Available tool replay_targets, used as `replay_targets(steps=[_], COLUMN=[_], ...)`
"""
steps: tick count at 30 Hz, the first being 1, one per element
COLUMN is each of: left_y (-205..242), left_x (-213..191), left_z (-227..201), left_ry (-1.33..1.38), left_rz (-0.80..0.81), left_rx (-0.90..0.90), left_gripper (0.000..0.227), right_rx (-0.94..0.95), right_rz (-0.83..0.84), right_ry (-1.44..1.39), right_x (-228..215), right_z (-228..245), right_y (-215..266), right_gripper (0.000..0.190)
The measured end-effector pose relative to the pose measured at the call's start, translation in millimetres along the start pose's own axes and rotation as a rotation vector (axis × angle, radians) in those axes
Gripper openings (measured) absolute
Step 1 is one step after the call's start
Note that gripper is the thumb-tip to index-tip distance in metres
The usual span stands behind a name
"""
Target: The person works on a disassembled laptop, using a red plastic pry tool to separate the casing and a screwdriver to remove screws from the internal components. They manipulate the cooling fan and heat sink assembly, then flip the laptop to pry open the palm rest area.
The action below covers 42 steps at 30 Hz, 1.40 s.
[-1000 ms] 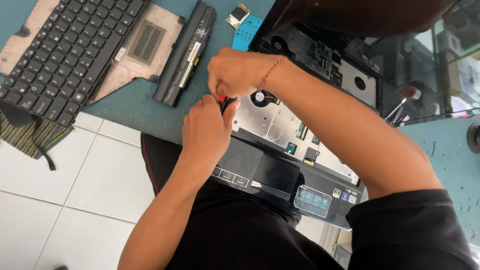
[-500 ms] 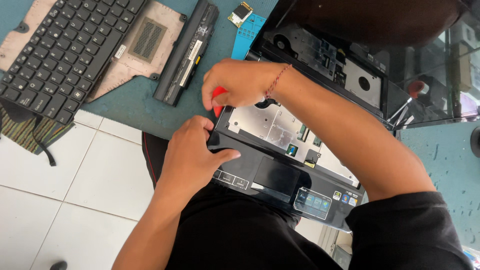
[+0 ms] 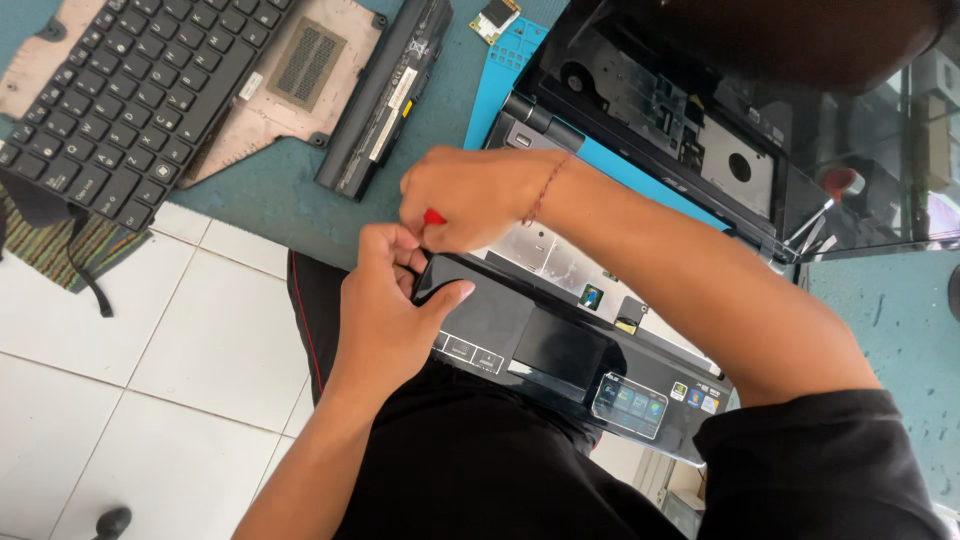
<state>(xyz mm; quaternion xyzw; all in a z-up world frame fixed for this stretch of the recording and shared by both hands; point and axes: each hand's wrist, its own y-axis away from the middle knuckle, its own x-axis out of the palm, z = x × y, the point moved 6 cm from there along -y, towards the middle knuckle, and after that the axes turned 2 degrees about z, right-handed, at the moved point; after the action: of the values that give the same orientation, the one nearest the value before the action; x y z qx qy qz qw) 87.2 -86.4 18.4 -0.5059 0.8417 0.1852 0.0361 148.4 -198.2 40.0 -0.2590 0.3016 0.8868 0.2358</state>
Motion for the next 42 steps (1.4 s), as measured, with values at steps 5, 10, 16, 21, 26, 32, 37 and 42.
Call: replay_targets(steps=[5, 10, 16, 21, 26, 32, 37, 42], left_y=[4.5, 0.3, -1.2, -1.6, -2.6, -2.3, -4.0, -7.9], left_x=[0.0, 0.4, 2.3, 2.5, 2.7, 0.4, 4.2, 5.6], left_z=[4.2, -0.6, -2.9, 1.9, 1.0, 1.0, -0.4, -0.6], left_ry=[0.008, -0.039, -0.117, -0.012, 0.010, -0.010, -0.181, -0.240], left_rz=[-0.001, 0.043, 0.033, 0.015, 0.035, 0.057, 0.099, 0.072], left_rx=[0.000, 0.049, 0.124, 0.105, 0.117, 0.106, -0.026, -0.032], left_gripper=[0.052, 0.052, 0.046, 0.038, 0.037, 0.036, 0.038, 0.037], right_rx=[0.059, 0.095, -0.013, -0.025, -0.078, -0.125, 0.155, 0.412], right_rz=[-0.015, -0.052, -0.221, -0.225, -0.260, -0.299, -0.208, 0.043], right_ry=[0.071, 0.079, 0.119, 0.157, 0.182, 0.174, 0.206, 0.265], right_x=[-11.3, -18.1, -25.8, -23.6, -21.8, -26.0, -40.0, -36.3], right_z=[-3.9, -2.3, -6.0, -5.0, -11.8, -10.6, -31.0, -19.8], right_y=[3.0, 6.2, 5.3, 4.9, 3.0, 2.5, 5.1, 14.1], right_gripper=[0.014, 0.016, 0.013, 0.014, 0.014, 0.014, 0.018, 0.026])
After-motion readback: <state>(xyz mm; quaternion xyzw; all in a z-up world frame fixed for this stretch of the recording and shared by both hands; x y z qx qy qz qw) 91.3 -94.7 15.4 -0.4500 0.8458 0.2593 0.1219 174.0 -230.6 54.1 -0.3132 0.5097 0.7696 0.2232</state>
